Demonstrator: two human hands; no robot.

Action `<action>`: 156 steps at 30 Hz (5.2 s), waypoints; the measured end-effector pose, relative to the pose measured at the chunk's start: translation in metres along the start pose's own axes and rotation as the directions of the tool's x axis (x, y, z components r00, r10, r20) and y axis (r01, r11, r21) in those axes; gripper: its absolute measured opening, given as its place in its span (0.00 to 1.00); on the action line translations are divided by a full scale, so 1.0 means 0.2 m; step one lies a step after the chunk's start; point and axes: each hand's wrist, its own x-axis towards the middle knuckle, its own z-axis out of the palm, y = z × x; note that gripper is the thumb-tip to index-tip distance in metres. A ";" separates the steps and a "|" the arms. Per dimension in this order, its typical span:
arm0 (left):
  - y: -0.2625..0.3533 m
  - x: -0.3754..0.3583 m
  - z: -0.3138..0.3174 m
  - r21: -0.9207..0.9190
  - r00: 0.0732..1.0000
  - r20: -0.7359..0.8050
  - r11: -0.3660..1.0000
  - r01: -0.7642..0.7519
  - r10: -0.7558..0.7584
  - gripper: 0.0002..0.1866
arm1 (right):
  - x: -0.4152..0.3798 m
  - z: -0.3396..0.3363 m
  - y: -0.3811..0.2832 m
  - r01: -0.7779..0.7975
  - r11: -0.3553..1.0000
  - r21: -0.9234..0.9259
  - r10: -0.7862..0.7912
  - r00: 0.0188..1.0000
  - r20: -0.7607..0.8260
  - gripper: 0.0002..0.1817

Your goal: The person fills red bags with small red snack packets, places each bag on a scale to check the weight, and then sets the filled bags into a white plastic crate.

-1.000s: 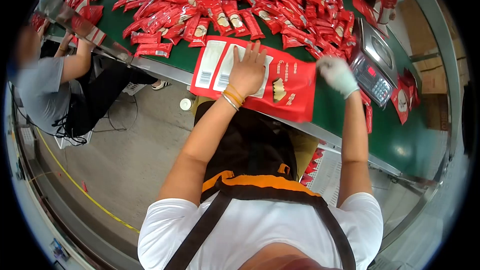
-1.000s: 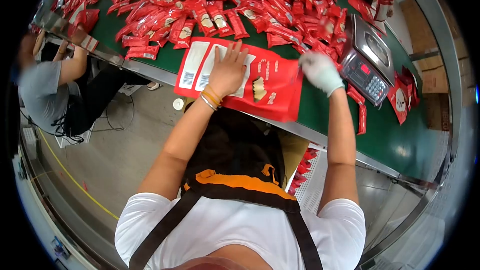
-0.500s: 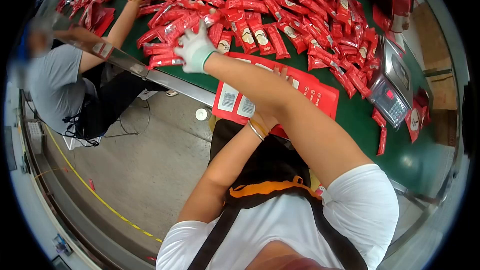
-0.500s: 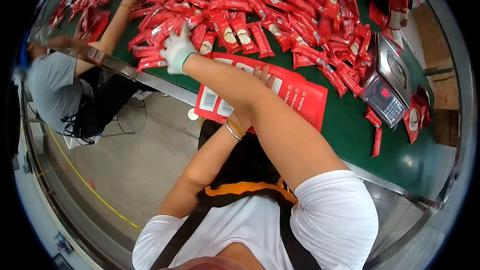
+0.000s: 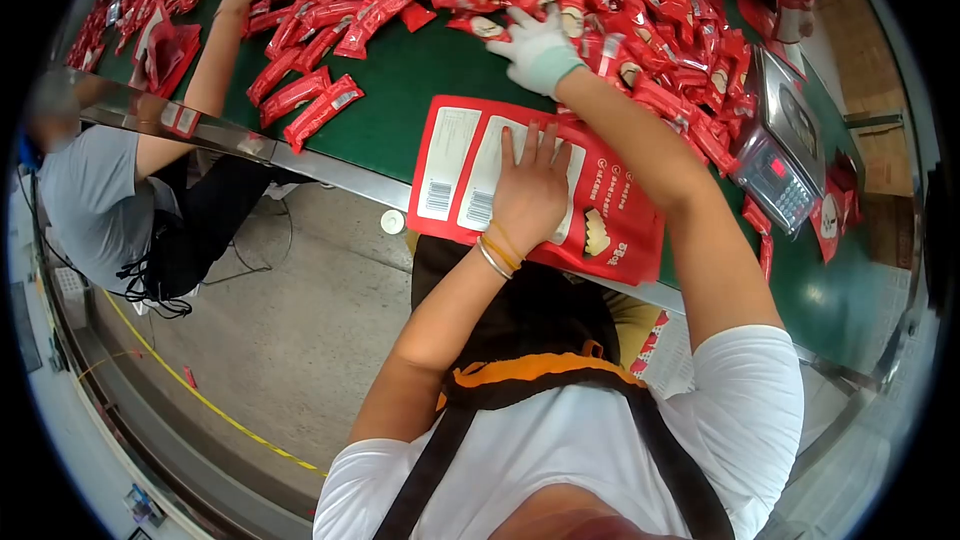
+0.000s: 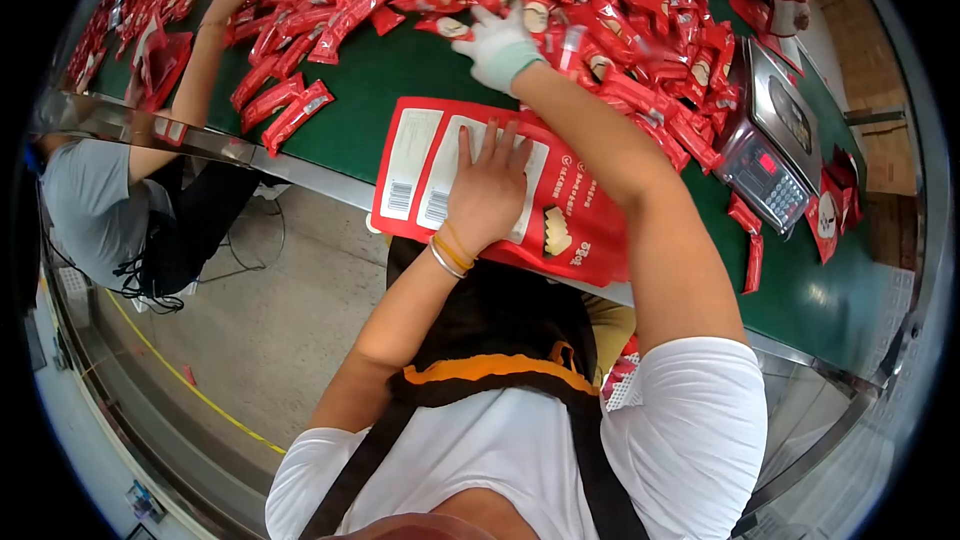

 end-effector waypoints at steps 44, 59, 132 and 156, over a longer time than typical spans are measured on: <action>-0.01 0.01 0.08 0.005 0.993 -0.107 0.999 -0.045 0.045 0.20 | -0.76 0.23 0.15 -0.661 0.655 0.366 0.709 0.705 0.003 0.33; -0.01 0.01 0.07 0.020 0.998 -0.067 1.000 -0.016 0.018 0.23 | -2.05 0.35 -0.02 -0.489 0.282 0.826 0.809 0.584 0.070 0.33; -0.06 0.04 0.07 -0.172 0.994 0.103 0.985 -0.018 0.036 0.27 | -1.99 0.04 0.07 -0.605 0.637 0.478 0.619 0.771 0.150 0.39; -0.05 0.03 0.05 -0.122 0.992 0.112 0.991 -0.051 0.065 0.29 | -1.67 0.26 -0.07 -0.087 0.656 0.750 0.461 0.833 -0.306 0.22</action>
